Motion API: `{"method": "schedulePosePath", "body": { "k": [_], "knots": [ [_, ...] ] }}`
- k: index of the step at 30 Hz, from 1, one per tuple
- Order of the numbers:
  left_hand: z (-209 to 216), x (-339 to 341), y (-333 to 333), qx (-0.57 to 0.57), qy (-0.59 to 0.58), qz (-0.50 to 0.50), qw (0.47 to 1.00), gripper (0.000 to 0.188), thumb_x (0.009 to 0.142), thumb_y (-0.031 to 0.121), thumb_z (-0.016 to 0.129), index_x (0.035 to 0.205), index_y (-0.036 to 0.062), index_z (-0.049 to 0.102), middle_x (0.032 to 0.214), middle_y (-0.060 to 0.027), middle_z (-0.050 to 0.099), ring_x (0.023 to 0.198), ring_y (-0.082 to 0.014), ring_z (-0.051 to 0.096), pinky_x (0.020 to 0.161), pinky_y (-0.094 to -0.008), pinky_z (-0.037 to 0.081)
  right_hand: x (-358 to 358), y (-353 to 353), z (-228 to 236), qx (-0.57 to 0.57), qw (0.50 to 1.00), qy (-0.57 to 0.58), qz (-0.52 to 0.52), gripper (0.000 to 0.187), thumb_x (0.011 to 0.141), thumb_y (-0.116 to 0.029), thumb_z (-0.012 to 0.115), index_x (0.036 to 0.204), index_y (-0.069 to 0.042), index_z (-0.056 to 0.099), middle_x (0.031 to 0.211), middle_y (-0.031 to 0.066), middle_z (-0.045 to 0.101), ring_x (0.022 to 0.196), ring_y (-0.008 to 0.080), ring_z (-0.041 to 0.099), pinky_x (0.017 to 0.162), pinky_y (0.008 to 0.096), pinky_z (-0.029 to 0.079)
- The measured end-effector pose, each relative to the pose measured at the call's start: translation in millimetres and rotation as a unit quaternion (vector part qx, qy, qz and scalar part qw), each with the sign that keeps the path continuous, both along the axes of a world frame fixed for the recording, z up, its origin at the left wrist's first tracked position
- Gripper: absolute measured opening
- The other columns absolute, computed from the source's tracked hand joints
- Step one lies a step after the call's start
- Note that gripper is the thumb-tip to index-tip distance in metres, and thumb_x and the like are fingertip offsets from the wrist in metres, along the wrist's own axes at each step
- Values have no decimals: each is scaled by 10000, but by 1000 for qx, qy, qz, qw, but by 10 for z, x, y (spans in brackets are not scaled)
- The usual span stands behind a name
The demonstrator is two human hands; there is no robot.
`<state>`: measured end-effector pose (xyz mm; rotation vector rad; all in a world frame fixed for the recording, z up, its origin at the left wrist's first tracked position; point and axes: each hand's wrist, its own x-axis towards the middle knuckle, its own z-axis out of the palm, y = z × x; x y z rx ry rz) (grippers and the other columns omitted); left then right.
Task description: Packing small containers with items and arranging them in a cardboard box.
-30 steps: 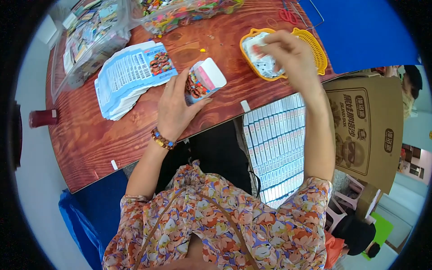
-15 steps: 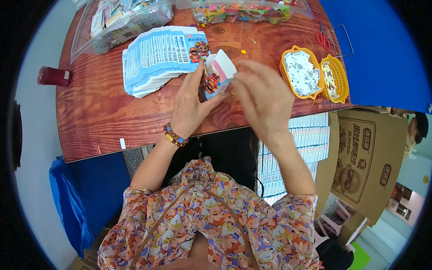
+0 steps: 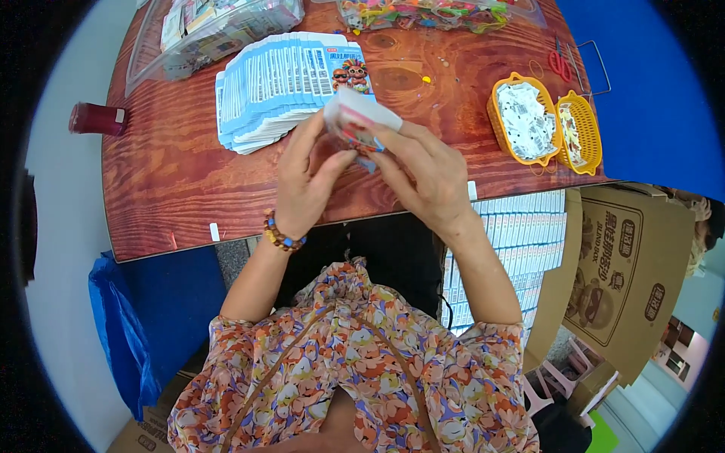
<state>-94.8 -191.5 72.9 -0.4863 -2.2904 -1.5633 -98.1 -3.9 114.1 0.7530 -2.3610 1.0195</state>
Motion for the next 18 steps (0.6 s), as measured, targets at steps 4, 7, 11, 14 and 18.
{"method": "schedulePosePath", "body": {
  "k": [4, 7, 11, 14, 18],
  "knots": [
    [-16, 82, -147, 138, -62, -45, 987, 539, 836, 33, 725, 1336, 7, 523, 1181, -140, 627, 1014, -207, 657, 762, -296, 557, -5, 99, -26, -120, 968, -199, 99, 322, 811, 33, 726, 1124, 7, 653, 1059, 129, 656, 930, 176, 657, 749, 271, 544],
    [33, 127, -169, 242, -53, -45, 968, 453, 836, 23, 724, 1262, 3, 572, 1078, -109, 638, 963, -158, 654, 716, -270, 560, -78, 97, -43, -190, 944, -229, 143, 292, 828, 61, 694, 1116, 26, 657, 1140, 129, 610, 1012, 163, 618, 790, 268, 534],
    [78, 39, -314, 131, -86, -110, 981, 391, 840, 10, 723, 1210, 16, 598, 999, -68, 614, 856, -121, 642, 692, -251, 547, -153, 121, -6, -173, 936, -248, 179, 237, 836, 50, 689, 1071, 26, 669, 1141, 125, 610, 1000, 158, 614, 813, 259, 514],
    [83, 87, -328, 155, -150, -136, 967, 332, 854, 6, 709, 1173, 20, 619, 991, -53, 613, 803, -107, 643, 676, -232, 536, -189, 132, -29, -134, 940, -249, 189, 203, 846, 36, 684, 1049, 24, 673, 1145, 120, 612, 987, 153, 612, 810, 261, 508],
    [30, 113, -314, 194, -171, -132, 957, 336, 853, -1, 705, 1175, 25, 616, 975, -40, 598, 765, -102, 619, 682, -231, 538, -187, 81, -43, -96, 946, -247, 186, 208, 868, 15, 671, 1075, 15, 661, 1150, 113, 614, 972, 150, 611, 801, 267, 503]
  ]
}}
